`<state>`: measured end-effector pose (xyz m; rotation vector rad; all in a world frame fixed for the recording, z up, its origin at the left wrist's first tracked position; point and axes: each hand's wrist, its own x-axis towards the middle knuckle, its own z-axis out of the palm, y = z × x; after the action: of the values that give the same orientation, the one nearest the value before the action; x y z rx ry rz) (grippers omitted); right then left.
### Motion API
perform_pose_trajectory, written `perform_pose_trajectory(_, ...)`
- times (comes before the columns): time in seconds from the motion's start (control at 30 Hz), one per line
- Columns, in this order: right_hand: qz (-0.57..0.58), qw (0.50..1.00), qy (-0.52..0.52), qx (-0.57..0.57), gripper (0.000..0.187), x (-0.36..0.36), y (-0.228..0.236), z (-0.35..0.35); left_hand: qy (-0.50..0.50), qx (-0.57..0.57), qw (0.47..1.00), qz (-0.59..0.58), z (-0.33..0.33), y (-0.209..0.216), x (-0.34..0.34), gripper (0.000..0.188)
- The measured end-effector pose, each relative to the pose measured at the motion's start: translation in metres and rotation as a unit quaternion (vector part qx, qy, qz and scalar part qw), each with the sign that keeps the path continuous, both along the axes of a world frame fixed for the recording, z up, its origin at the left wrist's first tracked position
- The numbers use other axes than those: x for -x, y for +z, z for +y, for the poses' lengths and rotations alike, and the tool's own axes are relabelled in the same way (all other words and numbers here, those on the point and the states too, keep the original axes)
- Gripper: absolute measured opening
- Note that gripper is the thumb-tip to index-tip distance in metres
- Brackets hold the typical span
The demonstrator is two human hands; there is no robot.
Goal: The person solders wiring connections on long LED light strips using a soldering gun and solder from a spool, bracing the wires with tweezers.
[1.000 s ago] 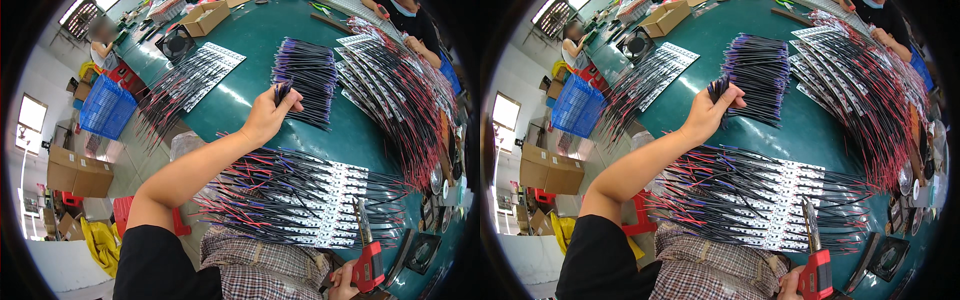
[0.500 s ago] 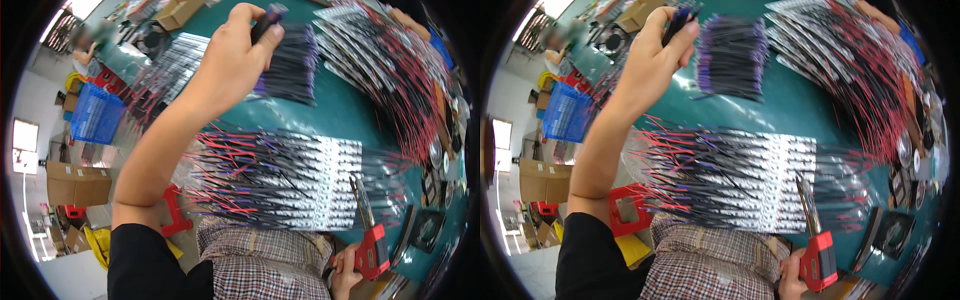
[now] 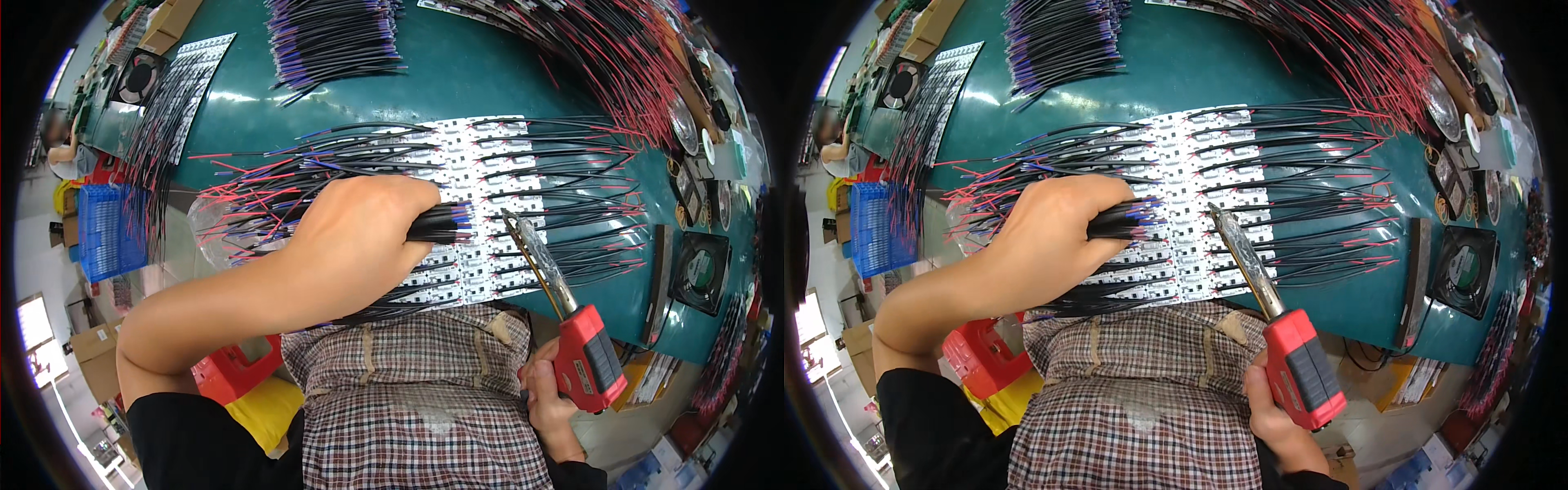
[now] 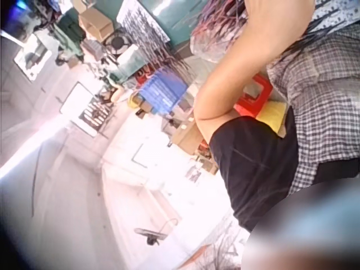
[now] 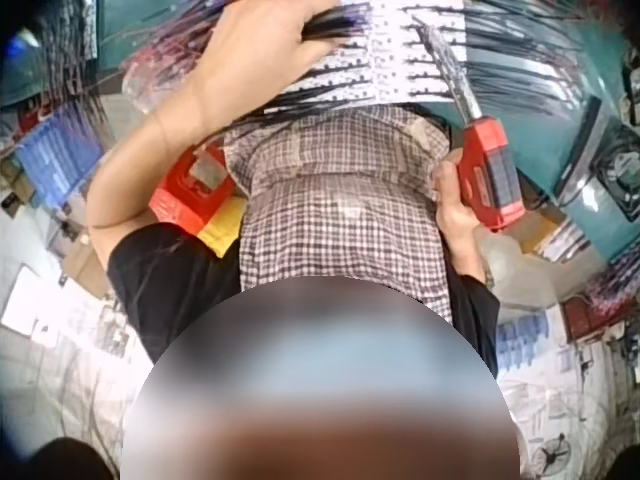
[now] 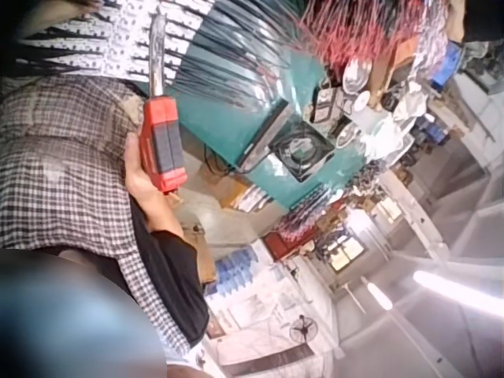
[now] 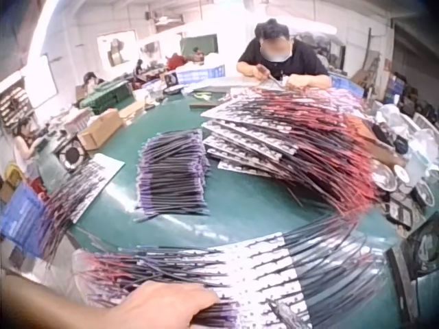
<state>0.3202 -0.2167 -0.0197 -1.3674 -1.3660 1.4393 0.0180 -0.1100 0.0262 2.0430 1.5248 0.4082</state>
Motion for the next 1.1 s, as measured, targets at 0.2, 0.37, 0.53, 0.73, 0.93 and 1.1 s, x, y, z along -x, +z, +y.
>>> perform_pose_trajectory(0.2,-0.007,1.000,0.016,-0.009,0.012,-0.005,0.001,0.001,0.041,-0.161,0.975,0.146,0.005,0.052,0.004,0.022)
perform_pose_trajectory(0.37,-0.010,1.000,-0.005,0.006,0.011,-0.001,0.004,0.001,-0.001,-0.061,0.995,0.085,-0.009,0.066,-0.002,0.026)
perform_pose_trajectory(0.53,-0.070,0.996,0.051,-0.014,0.012,-0.009,-0.002,-0.002,0.006,0.030,0.998,0.061,-0.006,0.009,-0.005,0.021)
perform_pose_trajectory(0.73,-0.104,0.992,0.072,-0.020,0.010,-0.008,0.000,-0.005,-0.003,-0.024,0.998,0.065,0.005,-0.014,-0.006,0.026)
perform_pose_trajectory(0.93,-0.089,0.993,0.078,0.015,0.023,-0.004,0.001,-0.006,0.037,-0.018,0.998,0.039,0.007,-0.024,-0.013,0.020)
perform_pose_trajectory(1.1,-0.103,0.990,0.096,0.016,0.027,-0.007,-0.006,-0.007,0.037,-0.030,0.996,0.079,0.007,-0.030,-0.015,0.026)
